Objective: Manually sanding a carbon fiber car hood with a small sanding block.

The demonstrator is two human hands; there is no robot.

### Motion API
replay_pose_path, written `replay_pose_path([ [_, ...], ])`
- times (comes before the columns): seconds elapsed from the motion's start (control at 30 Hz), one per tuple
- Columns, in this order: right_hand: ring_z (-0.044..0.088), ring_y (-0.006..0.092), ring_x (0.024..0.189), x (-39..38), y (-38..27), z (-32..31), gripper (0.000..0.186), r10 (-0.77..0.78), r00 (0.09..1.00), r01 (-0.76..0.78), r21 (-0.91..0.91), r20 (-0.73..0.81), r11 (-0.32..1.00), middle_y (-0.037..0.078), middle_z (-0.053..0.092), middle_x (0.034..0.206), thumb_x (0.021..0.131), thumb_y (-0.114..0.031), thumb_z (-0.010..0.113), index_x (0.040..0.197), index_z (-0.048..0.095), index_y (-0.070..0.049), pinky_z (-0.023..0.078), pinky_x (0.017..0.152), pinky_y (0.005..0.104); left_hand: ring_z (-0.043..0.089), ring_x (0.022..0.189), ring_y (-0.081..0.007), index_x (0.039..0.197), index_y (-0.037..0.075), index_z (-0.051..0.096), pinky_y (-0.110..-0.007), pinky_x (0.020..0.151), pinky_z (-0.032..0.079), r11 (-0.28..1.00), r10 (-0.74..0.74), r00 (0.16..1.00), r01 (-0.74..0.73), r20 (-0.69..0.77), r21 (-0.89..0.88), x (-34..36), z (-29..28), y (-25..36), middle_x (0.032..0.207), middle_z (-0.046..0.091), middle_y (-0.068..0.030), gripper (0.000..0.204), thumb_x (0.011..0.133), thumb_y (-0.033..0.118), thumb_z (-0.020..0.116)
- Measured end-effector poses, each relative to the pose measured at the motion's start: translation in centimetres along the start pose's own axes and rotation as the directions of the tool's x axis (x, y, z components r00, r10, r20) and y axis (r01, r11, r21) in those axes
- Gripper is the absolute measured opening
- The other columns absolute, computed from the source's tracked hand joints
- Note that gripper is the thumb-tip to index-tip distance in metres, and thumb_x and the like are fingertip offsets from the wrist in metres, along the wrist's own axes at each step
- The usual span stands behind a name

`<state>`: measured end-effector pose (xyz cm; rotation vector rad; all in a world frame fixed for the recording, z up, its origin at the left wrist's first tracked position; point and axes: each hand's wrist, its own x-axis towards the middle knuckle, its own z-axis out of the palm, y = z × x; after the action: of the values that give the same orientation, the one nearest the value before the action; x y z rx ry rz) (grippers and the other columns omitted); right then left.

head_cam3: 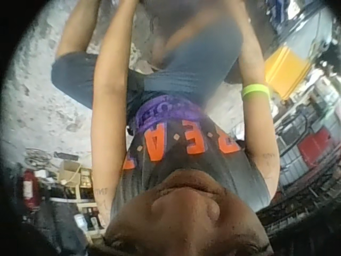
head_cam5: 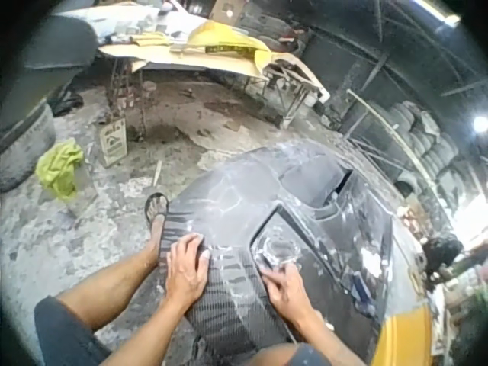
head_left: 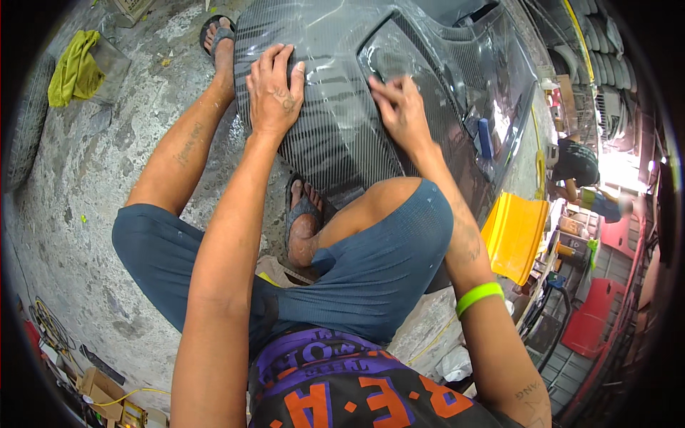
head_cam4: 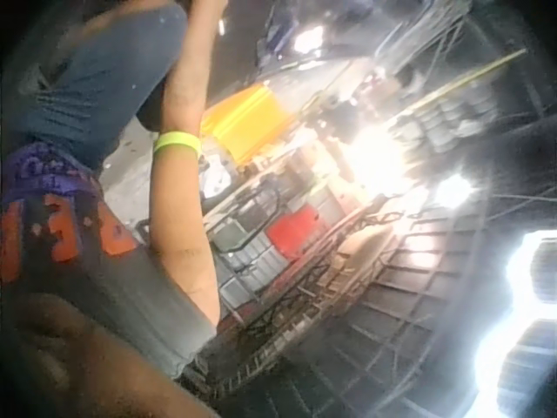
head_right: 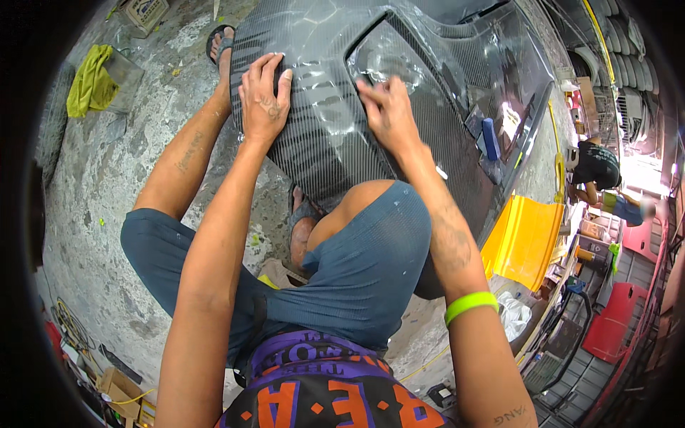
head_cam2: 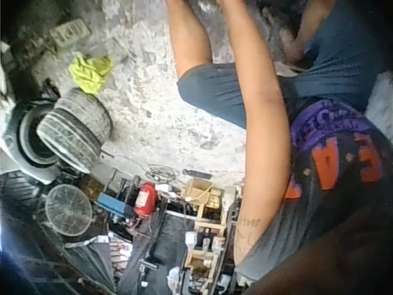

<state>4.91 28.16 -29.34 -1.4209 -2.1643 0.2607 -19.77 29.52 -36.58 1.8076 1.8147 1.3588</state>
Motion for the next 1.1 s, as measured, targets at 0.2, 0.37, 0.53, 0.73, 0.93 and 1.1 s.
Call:
replay_pose_path([
  [0.2,0.062,0.0286,0.090,1.2,1.9,-1.2,0.033,-0.103,0.995,0.101,-0.120,-0.015,0.988,0.015,0.061,0.097,0.090,-0.005,0.076,0.120,0.081,-0.018,0.051,0.079,0.0368,0.052,0.130,-0.0343,0.137,0.008,0.062,-0.052,0.111,0.039,1.000,0.004,1.000,-0.004,0.016,0.005,0.4,0.7,1.4,0.142,0.057,-0.0104,0.042,0.102,0.031,0.062],
  [0.37,0.062,0.0287,0.089,-0.2,0.4,0.5,0.033,-0.008,1.000,0.007,-0.068,-0.015,0.998,0.015,0.060,0.097,0.089,-0.003,0.076,0.119,0.081,-0.017,0.051,0.081,0.0357,0.053,0.128,-0.0344,0.137,0.009,0.062,-0.052,0.111,0.039,1.000,0.013,1.000,-0.013,0.007,0.003,0.1,0.0,-0.1,0.140,0.057,-0.0103,0.042,0.102,0.030,0.062],
  [0.53,0.059,0.0346,0.091,0.5,1.3,-0.9,0.030,-0.019,0.997,0.015,-0.059,-0.070,0.998,0.019,0.059,0.093,0.085,-0.002,0.074,0.112,0.083,-0.012,0.049,0.085,0.0425,0.054,0.126,-0.0346,0.136,0.008,0.063,-0.051,0.108,0.042,1.000,0.015,1.000,-0.015,0.002,0.000,0.4,0.7,1.6,0.138,0.059,-0.0101,0.040,0.101,0.029,0.063],
  [0.73,0.061,0.0311,0.093,-0.8,0.1,0.6,0.033,0.016,1.000,-0.017,-0.079,-0.012,0.997,0.015,0.061,0.096,0.088,-0.001,0.075,0.118,0.081,-0.014,0.050,0.086,0.0385,0.054,0.127,-0.0344,0.135,0.010,0.064,-0.051,0.109,0.041,1.000,0.022,1.000,-0.022,-0.020,0.005,-0.2,0.3,-0.3,0.139,0.059,-0.0094,0.038,0.101,0.028,0.063],
  [0.93,0.058,0.0348,0.097,2.8,1.9,-1.0,0.032,-0.056,0.998,0.057,-0.133,0.014,0.989,0.019,0.063,0.099,0.087,0.000,0.071,0.113,0.083,-0.015,0.050,0.090,0.0414,0.055,0.127,-0.0340,0.136,0.010,0.063,-0.051,0.108,0.042,0.999,0.028,0.999,-0.029,-0.020,-0.029,0.3,0.7,0.6,0.140,0.059,-0.0092,0.039,0.101,0.029,0.063],
  [1.1,0.059,0.0332,0.097,1.7,4.6,-4.7,0.031,-0.081,0.987,0.046,-0.242,-0.136,0.969,0.017,0.065,0.098,0.089,-0.002,0.070,0.114,0.083,-0.016,0.049,0.092,0.0426,0.054,0.127,-0.0336,0.136,0.010,0.063,-0.051,0.108,0.042,1.000,0.020,0.999,-0.020,-0.028,0.004,0.5,0.7,0.7,0.139,0.059,-0.0090,0.039,0.101,0.030,0.062],
])
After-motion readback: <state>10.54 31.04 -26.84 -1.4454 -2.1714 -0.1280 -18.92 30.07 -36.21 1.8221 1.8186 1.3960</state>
